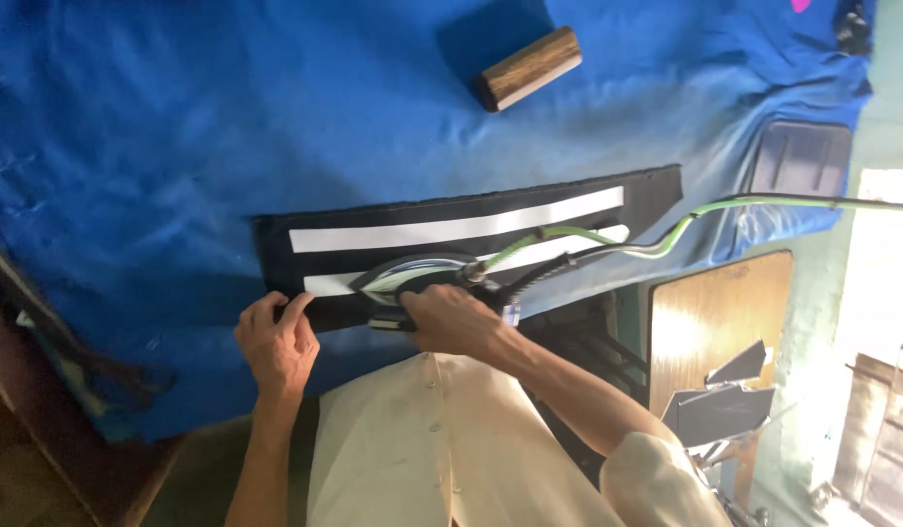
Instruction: Ironing white fabric strips onto a black fabric base and pressing them with a wooden block to set the seams.
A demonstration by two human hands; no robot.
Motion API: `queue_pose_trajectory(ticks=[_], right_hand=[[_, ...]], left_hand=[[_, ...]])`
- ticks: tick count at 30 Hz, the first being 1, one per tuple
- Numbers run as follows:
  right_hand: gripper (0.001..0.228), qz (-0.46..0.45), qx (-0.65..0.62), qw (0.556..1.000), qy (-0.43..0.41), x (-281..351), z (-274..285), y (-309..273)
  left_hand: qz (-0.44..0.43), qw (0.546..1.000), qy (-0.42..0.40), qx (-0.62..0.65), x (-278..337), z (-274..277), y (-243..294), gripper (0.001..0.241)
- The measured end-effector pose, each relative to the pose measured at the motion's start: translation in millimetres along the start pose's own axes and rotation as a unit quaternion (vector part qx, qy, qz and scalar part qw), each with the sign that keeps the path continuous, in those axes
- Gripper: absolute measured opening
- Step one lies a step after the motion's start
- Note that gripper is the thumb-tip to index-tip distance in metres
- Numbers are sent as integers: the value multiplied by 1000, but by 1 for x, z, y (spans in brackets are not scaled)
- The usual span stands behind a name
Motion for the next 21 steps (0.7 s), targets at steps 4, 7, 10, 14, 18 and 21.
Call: queue_pose_trajectory(ticks=[4, 7, 10, 14, 18, 21], right_hand=[[24, 13, -28, 999, 32, 3, 7, -20], [21, 37, -65, 997, 34, 1, 3, -18], [11, 64, -77, 995, 29, 6, 13, -20], [15, 56, -97, 993, 34, 4, 8, -12], [14, 34, -79, 995, 56, 7, 12, 3], [20, -14, -73, 996, 42, -3, -1, 28]], left_hand=[[-31, 999, 9, 26, -1, -6, -10, 27], [-26, 999, -17, -15, -18, 10, 0, 17], [-6, 998, -46, -47, -21, -2, -3, 20], [18, 996, -81, -34, -25, -11, -11, 23], [70, 991, -105, 40, -33, -10, -18, 26], [94, 988, -113, 54, -37, -10, -22, 32]])
Point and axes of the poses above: each hand's wrist, its own x-axis away from the middle knuckle, its own z-axis out of the back of the hand, y = z × x, the point moved 8 cm from there along -x, towards the middle knuckle, and after that the axes turned 13 degrees about -z, right-handed, at the moved point
